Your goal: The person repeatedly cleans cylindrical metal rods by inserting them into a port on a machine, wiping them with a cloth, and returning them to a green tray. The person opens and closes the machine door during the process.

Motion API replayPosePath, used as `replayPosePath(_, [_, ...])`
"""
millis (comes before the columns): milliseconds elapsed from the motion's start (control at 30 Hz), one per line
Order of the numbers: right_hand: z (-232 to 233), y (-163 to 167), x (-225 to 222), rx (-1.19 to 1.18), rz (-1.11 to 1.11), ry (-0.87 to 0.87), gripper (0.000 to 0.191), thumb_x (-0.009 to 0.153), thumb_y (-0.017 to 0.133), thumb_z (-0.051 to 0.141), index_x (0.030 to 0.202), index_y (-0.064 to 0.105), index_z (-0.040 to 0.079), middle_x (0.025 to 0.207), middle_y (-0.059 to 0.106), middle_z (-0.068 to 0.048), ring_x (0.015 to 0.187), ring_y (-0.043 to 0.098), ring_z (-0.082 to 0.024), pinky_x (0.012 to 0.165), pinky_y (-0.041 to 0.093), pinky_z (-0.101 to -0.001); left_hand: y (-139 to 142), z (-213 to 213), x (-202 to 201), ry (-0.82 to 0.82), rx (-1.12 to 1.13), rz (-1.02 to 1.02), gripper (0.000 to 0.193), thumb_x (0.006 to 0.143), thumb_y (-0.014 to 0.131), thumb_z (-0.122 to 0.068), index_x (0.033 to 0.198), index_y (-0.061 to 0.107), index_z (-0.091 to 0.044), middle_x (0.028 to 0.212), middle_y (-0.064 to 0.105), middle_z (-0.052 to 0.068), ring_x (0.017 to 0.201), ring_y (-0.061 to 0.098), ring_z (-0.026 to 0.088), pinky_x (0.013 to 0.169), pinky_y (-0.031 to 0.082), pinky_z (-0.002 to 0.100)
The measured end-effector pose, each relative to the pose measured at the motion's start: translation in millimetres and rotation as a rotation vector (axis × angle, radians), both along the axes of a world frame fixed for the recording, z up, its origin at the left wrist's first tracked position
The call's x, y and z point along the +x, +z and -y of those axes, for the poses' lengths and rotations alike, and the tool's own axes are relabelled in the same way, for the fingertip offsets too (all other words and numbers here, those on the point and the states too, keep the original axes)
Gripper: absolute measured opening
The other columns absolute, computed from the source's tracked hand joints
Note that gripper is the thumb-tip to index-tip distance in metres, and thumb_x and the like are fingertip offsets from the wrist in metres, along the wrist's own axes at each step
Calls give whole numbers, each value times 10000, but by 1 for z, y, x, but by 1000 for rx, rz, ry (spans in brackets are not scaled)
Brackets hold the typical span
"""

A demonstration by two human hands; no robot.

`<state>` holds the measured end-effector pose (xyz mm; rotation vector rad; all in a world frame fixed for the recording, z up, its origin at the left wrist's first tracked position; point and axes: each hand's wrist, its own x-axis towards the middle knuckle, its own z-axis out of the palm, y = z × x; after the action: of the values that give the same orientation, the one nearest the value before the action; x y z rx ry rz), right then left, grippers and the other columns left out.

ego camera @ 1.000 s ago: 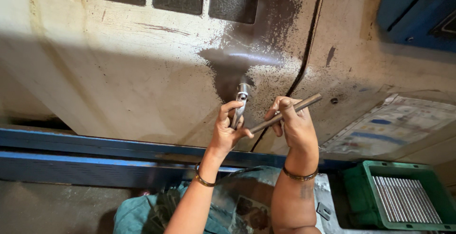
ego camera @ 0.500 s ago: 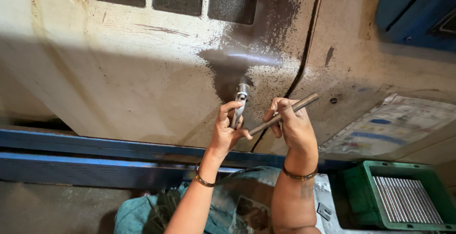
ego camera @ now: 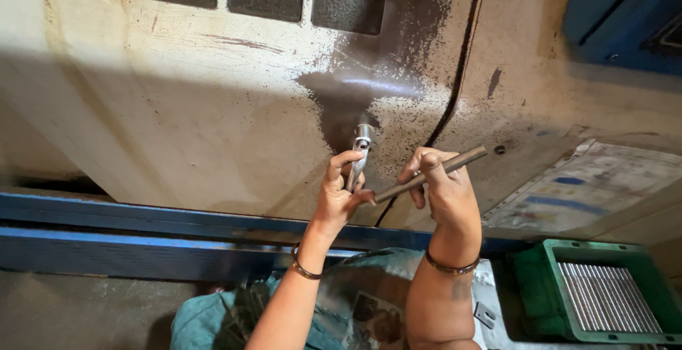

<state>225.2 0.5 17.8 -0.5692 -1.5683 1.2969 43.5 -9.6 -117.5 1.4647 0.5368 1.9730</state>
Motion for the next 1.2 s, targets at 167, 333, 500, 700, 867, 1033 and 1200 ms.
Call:
replayPosePath(167, [-1, 0, -2, -2, 22, 0, 575, 948, 651, 568, 815, 630, 9, 727, 681, -135, 451, 518, -138, 393, 383, -265, 3, 0, 1, -102, -14, 73, 726, 820, 875, -50, 1423, 478, -131, 853, 435, -47, 752, 433, 58, 632, 568, 240])
replayPosePath(333, [0, 0, -2, 22, 18, -2, 584, 964, 647, 571, 810, 633, 8, 726, 678, -135, 457, 520, -137, 400, 383, -265, 4, 2, 0, -73, -14, 47, 719, 826, 878, -68, 1419, 476, -131, 858, 445, -48, 761, 436, 61, 629, 526, 226])
replayPosePath(500, [0, 0, -1, 22, -7, 11, 563, 972, 637, 559, 828, 636, 15, 727, 686, -135, 453, 522, -135, 396, 383, -261, 4, 2, 0, -26, -5, 16, 716, 829, 885, -100, 1423, 486, -133, 859, 434, -63, 751, 411, 56, 664, 367, 217])
replayPosePath(700, [0, 0, -2, 10, -1, 4, 522, 973, 652, 518, 834, 630, 15, 724, 684, -141, 444, 520, -142, 388, 387, -267, 4, 3, -1, -17, -20, 3, 696, 848, 875, -187, 1425, 489, -143, 865, 431, -68, 763, 407, 58, 682, 365, 232])
replayPosePath(867, [1, 1, -2, 12, 13, -6, 511, 982, 646, 505, 825, 631, 19, 720, 684, -133, 446, 519, -133, 390, 387, -263, 1, 3, -1, -23, -45, 16, 692, 853, 863, -178, 1436, 492, -148, 857, 426, -74, 764, 404, 51, 685, 367, 226])
replayPosePath(1033, [-4, 1, -4, -9, 25, -46, 500, 998, 634, 488, 812, 621, 24, 700, 673, -127, 439, 503, -126, 388, 375, -261, -1, -1, 1, 23, -22, -9, 698, 843, 869, -26, 1413, 486, -151, 845, 437, -69, 738, 417, 52, 667, 369, 222])
replayPosePath(1200, [-5, 1, -5, -23, 34, -78, 495, 1004, 609, 492, 815, 625, 34, 691, 676, -120, 425, 490, -120, 381, 359, -258, 1, -2, 1, 82, -5, -56, 736, 809, 866, 40, 1400, 473, -152, 838, 452, -65, 713, 438, 51, 633, 385, 218])
